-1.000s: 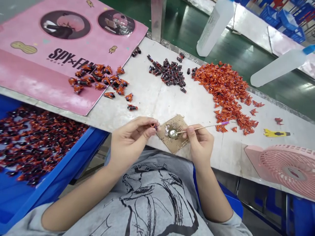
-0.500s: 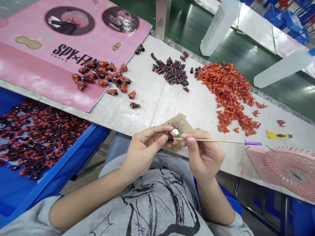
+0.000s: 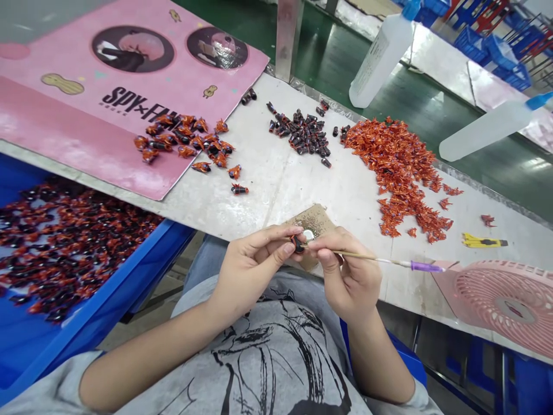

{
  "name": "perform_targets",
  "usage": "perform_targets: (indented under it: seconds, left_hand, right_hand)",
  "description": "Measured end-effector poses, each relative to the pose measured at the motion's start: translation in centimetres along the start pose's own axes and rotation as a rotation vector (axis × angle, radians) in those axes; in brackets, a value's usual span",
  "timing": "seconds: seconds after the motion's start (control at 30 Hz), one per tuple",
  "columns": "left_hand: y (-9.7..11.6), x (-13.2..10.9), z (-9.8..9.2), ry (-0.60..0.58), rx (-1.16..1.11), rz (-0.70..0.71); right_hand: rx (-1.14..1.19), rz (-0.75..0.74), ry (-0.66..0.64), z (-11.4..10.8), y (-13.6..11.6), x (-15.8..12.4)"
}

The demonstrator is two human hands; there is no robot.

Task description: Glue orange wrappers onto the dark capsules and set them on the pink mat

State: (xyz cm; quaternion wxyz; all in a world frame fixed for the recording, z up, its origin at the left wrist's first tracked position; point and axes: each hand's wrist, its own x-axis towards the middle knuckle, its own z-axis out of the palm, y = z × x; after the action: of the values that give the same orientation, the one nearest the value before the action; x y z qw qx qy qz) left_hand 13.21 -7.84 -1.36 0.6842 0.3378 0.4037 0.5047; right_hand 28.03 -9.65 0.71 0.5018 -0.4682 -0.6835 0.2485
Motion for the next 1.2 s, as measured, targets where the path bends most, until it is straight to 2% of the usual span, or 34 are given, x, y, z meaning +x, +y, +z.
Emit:
perform_targets:
  seconds: [0.2, 0.3, 0.43, 0.57, 0.7, 1.07, 1.2]
  left_hand:
    - [0.0, 0.1, -0.4, -0.029, -0.017, -0.016]
    - [0.2, 0.2, -0.5, -0.008, -0.010, -0.028]
    - [0.4, 0.4, -0.8, 0.017, -0.019, -0.039]
    - [0.3, 0.4, -1.0, 0.049, -0.019, -0.058]
    - [0.1, 0.5, -1.1, 0.066, -0.030, -0.076]
    - [-0.4, 0.9, -1.3, 0.064, -0.012, -0.094]
    - [-0.4, 0.9, -1.3, 0.050, -0.029, -0.092]
  right_hand:
    - [0.057, -0.029, -0.123, -0.6, -0.2, 0.3]
    - [0.046, -0.002, -0.082, -0.8, -0.1, 0.3]
    - [-0.083, 0.079, 0.018, -0.9, 1.1, 0.2]
    - [-0.225, 0.133, -0.026, -0.6, 3.2, 0.0]
    - [-0.267, 0.169, -0.058, -0.2, 4.5, -0.3]
    - [-0.260, 0.199, -0.035, -0.1, 4.7, -0.2]
    - [-0.205, 0.217, 0.039, -0.1, 3.9, -0.3]
